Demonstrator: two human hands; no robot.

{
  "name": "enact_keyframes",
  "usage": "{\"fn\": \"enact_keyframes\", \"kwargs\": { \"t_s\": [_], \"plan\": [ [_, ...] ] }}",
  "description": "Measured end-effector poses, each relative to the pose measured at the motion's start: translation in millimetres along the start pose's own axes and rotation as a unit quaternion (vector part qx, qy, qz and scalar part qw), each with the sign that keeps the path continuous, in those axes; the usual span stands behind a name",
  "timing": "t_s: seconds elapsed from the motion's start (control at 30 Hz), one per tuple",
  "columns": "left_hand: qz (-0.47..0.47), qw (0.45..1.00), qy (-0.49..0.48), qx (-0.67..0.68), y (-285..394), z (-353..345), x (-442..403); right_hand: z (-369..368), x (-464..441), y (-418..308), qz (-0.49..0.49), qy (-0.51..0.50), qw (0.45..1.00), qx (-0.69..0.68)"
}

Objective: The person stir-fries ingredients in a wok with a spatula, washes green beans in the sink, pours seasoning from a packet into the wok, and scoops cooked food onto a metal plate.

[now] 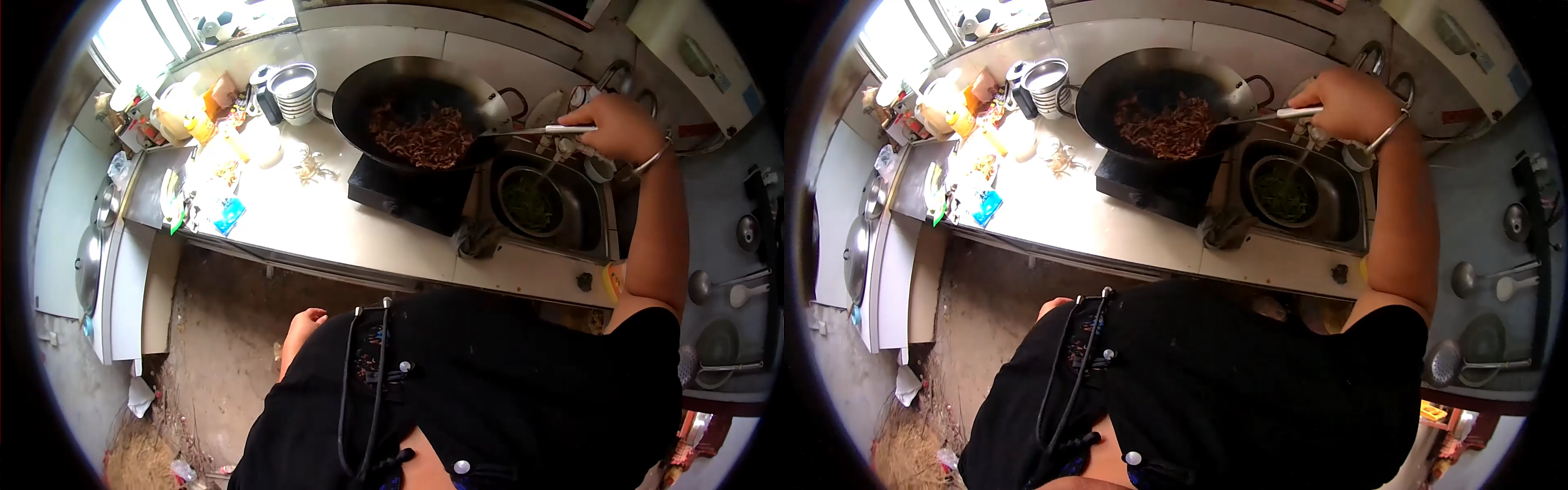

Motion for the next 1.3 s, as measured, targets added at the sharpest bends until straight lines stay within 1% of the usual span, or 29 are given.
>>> {"fn": "enact_keyframes", "kwargs": {
  "t_s": [0.03,0.07,0.13,0.17,0.23,0.27,0.33,0.37,0.43,0.47,0.5,0.53,0.6,0.63,0.7,0.73,0.77,0.83,0.9,0.93,1.0,1.03,1.07,1.13,1.2,1.23,1.3],
  "plan": [
    [0.008,1.0,-0.003,-0.001,4,-3,3,-3,-1,-7,0.031,0.027,0.999,0.005],
    [0.009,1.0,-0.001,0.0,5,-4,1,-17,-10,-13,0.033,0.027,0.999,0.004],
    [0.023,0.999,-0.019,-0.013,1,-9,-1,-51,-36,-19,-0.019,0.046,0.998,-0.025],
    [0.025,1.0,-0.012,-0.01,2,-8,1,-67,-46,-22,-0.012,0.048,0.998,-0.025],
    [0.009,0.997,-0.012,-0.081,12,-9,6,-88,-67,-17,-0.03,0.098,0.988,-0.114],
    [0.012,0.997,-0.005,-0.077,20,-11,13,-98,-79,-16,-0.022,0.099,0.988,-0.114],
    [0.025,0.994,0.051,-0.091,38,-7,34,-98,-90,-5,-0.035,0.195,0.964,-0.18],
    [0.028,0.994,0.056,-0.088,48,-9,42,-92,-92,-12,-0.072,0.145,0.971,-0.179],
    [0.043,0.992,0.059,-0.103,58,-12,55,-95,-108,-26,-0.074,0.148,0.971,-0.174],
    [0.049,0.992,0.067,-0.098,41,-9,48,-97,-115,-34,-0.081,0.15,0.971,-0.168],
    [0.027,0.995,0.046,-0.087,19,-11,31,-102,-120,-45,-0.081,0.12,0.976,-0.165],
    [0.004,0.997,0.024,-0.077,6,-13,22,-106,-123,-50,-0.071,0.121,0.976,-0.165],
    [0.013,0.996,0.033,-0.077,22,-14,35,-121,-126,-60,-0.008,0.105,0.98,-0.17],
    [0.026,0.997,0.038,-0.068,23,-14,39,-112,-114,-60,-0.013,0.09,0.979,-0.183],
    [0.042,0.996,0.046,-0.057,19,-12,48,-98,-97,-49,0.043,0.118,0.981,-0.151],
    [0.047,0.995,0.048,-0.071,17,-10,49,-88,-89,-38,0.037,0.122,0.981,-0.146],
    [0.052,0.994,0.049,-0.086,16,-8,51,-76,-78,-29,0.035,0.106,0.983,-0.143],
    [0.061,0.992,0.064,-0.09,20,-4,61,-42,-50,-19,-0.009,0.003,0.987,-0.163],
    [0.072,0.99,0.075,-0.096,19,-1,65,-13,-25,-6,0.062,0.072,0.984,-0.148],
    [0.075,0.991,0.072,-0.087,17,-1,66,-8,-17,3,0.063,0.071,0.984,-0.147],
    [0.077,0.991,0.07,-0.078,17,-1,67,-15,-9,21,0.005,-0.016,0.992,-0.123],
    [0.087,0.991,0.067,-0.071,17,-2,66,-19,-9,14,0.024,-0.026,0.991,-0.131],
    [0.096,0.991,0.063,-0.063,16,-4,66,-25,-14,7,0.024,-0.024,0.991,-0.13],
    [0.104,0.991,0.059,-0.056,18,-8,66,-43,-33,-10,0.035,0.029,0.99,-0.131],
    [0.074,0.993,0.047,-0.076,25,-10,65,-62,-51,-20,-0.015,0.107,0.989,-0.098],
    [0.073,0.993,0.048,-0.076,22,-9,62,-70,-58,-22,-0.015,0.108,0.989,-0.099],
    [0.069,0.994,0.031,-0.077,6,-8,48,-82,-71,-10,-0.074,0.11,0.974,-0.187]
  ]
}}
Point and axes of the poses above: each hand's wrist, its own x-axis away from the middle knuckle, its own z-axis out of the back of the hand, y = z × x, the point moved 8 cm from there along -x, towards the middle knuckle, and after that the axes turned 12 degrees about x, right-handed, at the moved point
